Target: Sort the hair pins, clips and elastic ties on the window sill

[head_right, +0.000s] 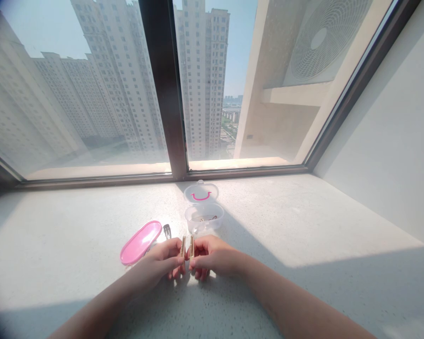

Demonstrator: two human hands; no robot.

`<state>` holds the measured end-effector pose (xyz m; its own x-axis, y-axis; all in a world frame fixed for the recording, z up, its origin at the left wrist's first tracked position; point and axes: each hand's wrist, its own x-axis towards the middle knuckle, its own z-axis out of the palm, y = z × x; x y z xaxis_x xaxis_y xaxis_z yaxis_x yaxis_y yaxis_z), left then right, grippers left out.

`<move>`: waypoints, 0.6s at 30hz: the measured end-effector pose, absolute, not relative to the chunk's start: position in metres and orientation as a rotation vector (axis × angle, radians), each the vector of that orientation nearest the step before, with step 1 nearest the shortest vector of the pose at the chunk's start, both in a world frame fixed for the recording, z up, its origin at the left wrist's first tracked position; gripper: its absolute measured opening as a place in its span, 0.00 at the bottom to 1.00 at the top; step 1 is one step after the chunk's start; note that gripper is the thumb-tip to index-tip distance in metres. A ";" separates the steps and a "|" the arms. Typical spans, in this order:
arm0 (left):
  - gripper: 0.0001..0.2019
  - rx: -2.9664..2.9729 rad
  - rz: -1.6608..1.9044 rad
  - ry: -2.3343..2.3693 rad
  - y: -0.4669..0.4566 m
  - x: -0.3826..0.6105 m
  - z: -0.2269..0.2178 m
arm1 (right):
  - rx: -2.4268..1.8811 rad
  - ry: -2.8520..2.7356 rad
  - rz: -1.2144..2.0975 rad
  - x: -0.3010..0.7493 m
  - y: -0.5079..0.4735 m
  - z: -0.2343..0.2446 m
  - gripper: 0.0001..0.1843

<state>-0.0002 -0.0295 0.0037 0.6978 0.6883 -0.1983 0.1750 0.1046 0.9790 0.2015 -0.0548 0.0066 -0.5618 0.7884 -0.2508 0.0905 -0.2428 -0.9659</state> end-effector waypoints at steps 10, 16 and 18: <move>0.03 1.452 0.436 0.774 -0.030 0.000 0.009 | -1.069 -1.522 1.851 0.202 -0.054 0.005 0.08; 0.04 1.447 0.446 0.770 -0.031 0.000 0.009 | -1.089 -1.508 1.791 0.200 -0.057 0.002 0.11; 0.06 1.452 0.447 0.783 -0.030 0.000 0.007 | -1.076 -1.513 1.788 0.200 -0.058 0.001 0.11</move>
